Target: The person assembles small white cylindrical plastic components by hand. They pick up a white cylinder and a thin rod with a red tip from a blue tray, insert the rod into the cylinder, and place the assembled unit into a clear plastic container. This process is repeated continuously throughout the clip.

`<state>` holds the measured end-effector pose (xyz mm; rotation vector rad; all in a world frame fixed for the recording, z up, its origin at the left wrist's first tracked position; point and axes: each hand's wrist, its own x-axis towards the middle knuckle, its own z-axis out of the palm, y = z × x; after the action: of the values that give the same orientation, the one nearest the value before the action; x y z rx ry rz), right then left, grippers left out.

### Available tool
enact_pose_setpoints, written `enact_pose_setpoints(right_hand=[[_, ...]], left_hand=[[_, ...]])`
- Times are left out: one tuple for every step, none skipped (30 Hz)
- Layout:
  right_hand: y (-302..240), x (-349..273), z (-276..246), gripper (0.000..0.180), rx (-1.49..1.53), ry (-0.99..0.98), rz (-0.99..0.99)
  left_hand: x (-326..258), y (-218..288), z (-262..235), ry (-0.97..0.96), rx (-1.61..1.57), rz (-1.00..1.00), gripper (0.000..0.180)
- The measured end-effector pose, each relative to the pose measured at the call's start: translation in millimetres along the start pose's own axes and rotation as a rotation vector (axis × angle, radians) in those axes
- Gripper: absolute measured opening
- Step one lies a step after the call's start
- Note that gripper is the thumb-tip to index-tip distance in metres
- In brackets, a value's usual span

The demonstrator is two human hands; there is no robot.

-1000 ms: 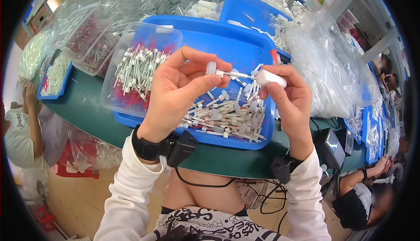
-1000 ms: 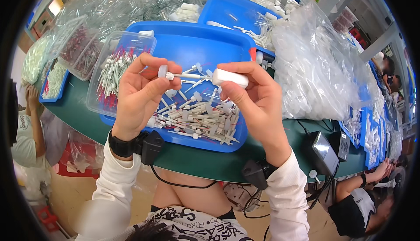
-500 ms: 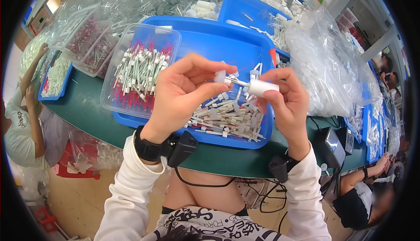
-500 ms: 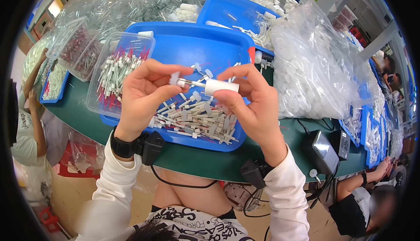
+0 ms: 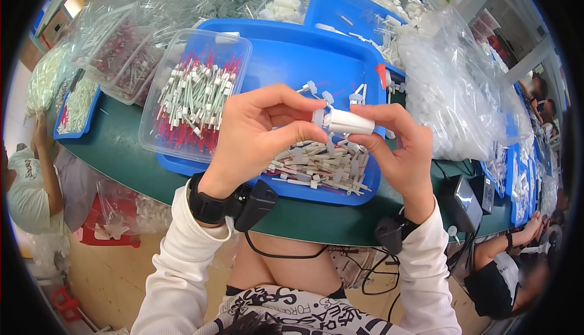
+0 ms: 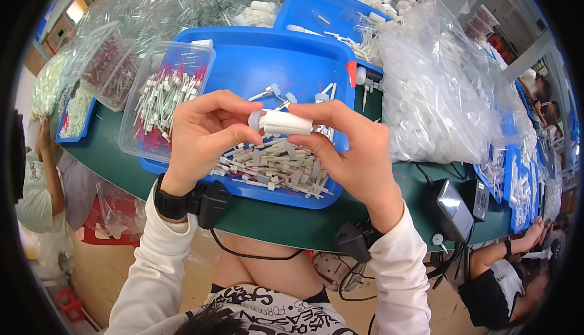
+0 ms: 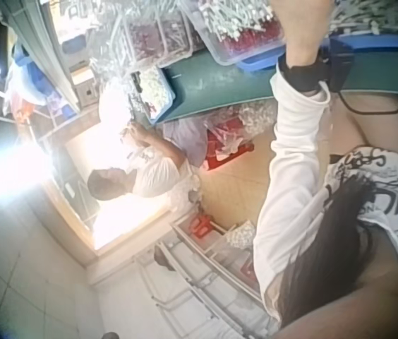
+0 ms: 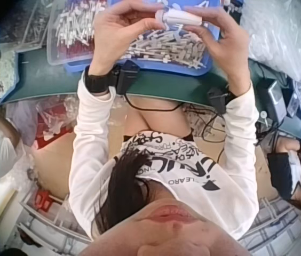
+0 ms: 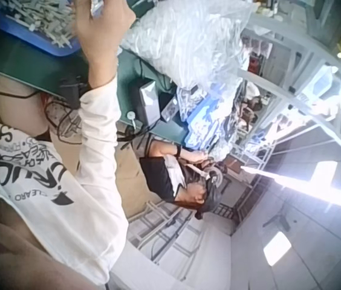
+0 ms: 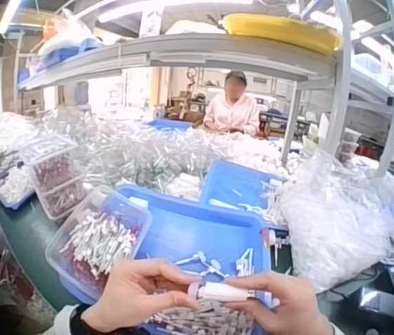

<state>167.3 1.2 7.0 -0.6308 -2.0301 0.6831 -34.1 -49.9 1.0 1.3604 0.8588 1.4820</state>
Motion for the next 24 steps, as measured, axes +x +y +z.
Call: enact_pose_setpoints(right_hand=[[0.1,-0.1,-0.9,0.031,-0.011,-0.018,-0.019],[0.1,-0.3,-1.6,0.031,-0.022,-0.037,-0.037],[0.1,-0.7,-1.4,0.031,-0.029,-0.054,-0.056],[0.4,-0.9,-0.1,0.031,0.015,-0.044,-0.028],[0.8,-0.8,2.2,0.031,0.058,-0.034,0.0],[1.5,-0.8,4.3,0.031,0.101,-0.025,0.03],[-0.3,1.1,5.2,0.031,0.124,-0.01,0.047],[-3.6,4.6,5.4,0.03,0.147,0.004,0.064],[-2.8,6.7,3.1,0.03,0.072,-0.013,0.049],[-2.1,8.3,0.8,0.03,-0.003,-0.03,0.035],[3.6,7.6,-3.3,0.03,-0.171,-0.081,-0.01],[8.9,7.1,-4.0,0.03,-0.332,-0.132,-0.059],[15.0,5.7,1.6,0.025,-0.388,-0.134,-0.114],[16.2,4.6,4.3,0.023,-0.429,-0.161,-0.102],[15.7,3.7,8.2,0.022,-0.468,-0.19,-0.089],[15.8,3.0,10.3,0.021,-0.507,-0.219,-0.075],[17.4,2.7,10.7,0.022,-0.521,-0.195,-0.097],[19.5,2.5,10.0,0.022,-0.537,-0.171,-0.118],[21.1,2.5,8.4,0.023,-0.554,-0.146,-0.139],[21.7,3.0,4.7,0.022,-0.572,-0.126,-0.129],[21.0,4.5,0.8,0.021,-0.585,-0.108,-0.123],[19.2,6.3,-1.5,0.021,-0.597,-0.089,-0.117],[15.4,7.0,-1.6,0.021,-0.308,-0.03,-0.007],[10.5,6.0,-1.9,0.02,-0.021,0.026,0.103]], left_hand=[[0.0,-0.6,0.8,-0.016,-0.002,0.01,0.018],[0.0,-1.6,1.5,-0.022,-0.006,0.021,0.021],[-0.7,-2.2,2.2,-0.028,-0.006,0.031,0.024],[-1.3,-2.5,2.8,-0.033,-0.007,0.04,0.028],[-1.2,-2.5,3.2,-0.026,0.006,0.061,0.026],[-0.8,-3.0,3.8,-0.019,0.017,0.08,0.025],[-0.8,-3.1,4.0,-0.011,0.028,0.099,0.023],[-1.4,-1.1,4.1,0.026,-0.042,0.07,0.024],[-0.1,2.7,4.8,0.057,-0.116,0.044,0.025],[1.0,4.6,4.4,0.089,-0.189,0.017,0.026],[2.5,1.0,-3.1,0.11,-0.178,0.001,0.027],[3.7,0.4,-5.7,0.128,-0.225,-0.027,0.028],[4.7,0.2,-7.4,0.146,-0.272,-0.055,0.029],[5.4,0.6,-7.8,0.164,-0.32,-0.082,0.03],[5.1,0.8,-6.5,0.186,-0.301,-0.072,0.031],[4.8,0.8,-3.2,0.207,-0.283,-0.061,0.032],[4.5,1.2,-1.2,0.227,-0.265,-0.05,0.034],[4.0,2.2,-2.1,0.211,-0.235,-0.063,0.034],[3.5,4.0,-3.7,0.193,-0.205,-0.076,0.034],[3.4,4.9,-4.3,0.176,-0.175,-0.089,0.034],[2.9,5.7,-3.9,0.172,-0.11,-0.07,0.032],[2.8,6.1,-2.5,0.168,-0.044,-0.05,0.031],[2.7,6.5,-1.1,0.164,0.022,-0.031,0.029],[2.3,5.6,0.0,0.16,0.05,0.003,0.027]])
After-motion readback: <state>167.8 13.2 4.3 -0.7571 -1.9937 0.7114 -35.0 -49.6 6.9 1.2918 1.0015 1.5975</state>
